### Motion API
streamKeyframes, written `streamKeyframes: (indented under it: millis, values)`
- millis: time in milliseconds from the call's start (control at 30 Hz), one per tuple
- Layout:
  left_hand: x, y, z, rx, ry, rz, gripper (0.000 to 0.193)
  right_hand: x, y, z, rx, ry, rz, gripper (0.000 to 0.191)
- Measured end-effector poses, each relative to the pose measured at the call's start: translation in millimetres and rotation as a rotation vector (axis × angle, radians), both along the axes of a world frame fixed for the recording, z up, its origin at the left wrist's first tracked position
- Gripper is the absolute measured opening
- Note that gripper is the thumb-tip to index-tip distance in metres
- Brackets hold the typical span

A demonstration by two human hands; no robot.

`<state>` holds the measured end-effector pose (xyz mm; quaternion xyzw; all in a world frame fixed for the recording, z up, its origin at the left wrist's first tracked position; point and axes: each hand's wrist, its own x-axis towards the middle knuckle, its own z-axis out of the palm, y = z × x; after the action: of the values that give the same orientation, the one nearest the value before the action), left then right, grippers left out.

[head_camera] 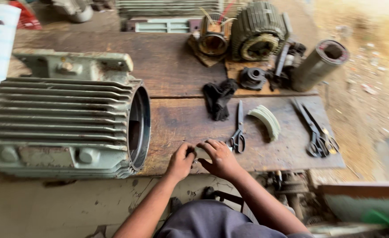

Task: The person fits white plastic slot insulation strips into the stator slots of an electric motor on a workbench, pressing each strip into place by hand and cutting pieces from a longer strip with scissors. They work around the stator, inserting strips one at a time into the slots.

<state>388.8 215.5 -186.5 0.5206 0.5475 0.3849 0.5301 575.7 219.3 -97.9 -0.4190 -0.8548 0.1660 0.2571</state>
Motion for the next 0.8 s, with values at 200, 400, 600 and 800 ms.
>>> streamKeyframes:
  millis: [200,400,600,800]
  values:
    - [21.8,1.4,13.4,-0.018,0.048,0.088,0.008,25.4,19.6,0.4,-0.026,0.088,0.111,0.053]
    - [40.6,3.2,3.2,0.161,-0.036,0.157,0.007,51.1,31.2,2.4,-0.052,0.114,0.199,0.052]
    - [47.8,8.0,-2.9,0.007,-0.184,0.153,0.008,64.2,30.6,1.4,-0.056,0.111,0.205,0.052]
    - [58.7,10.3,-3.2,0.036,-0.258,0.108,0.006,80.9,31.8,0.8,-0.014,0.105,0.157,0.054]
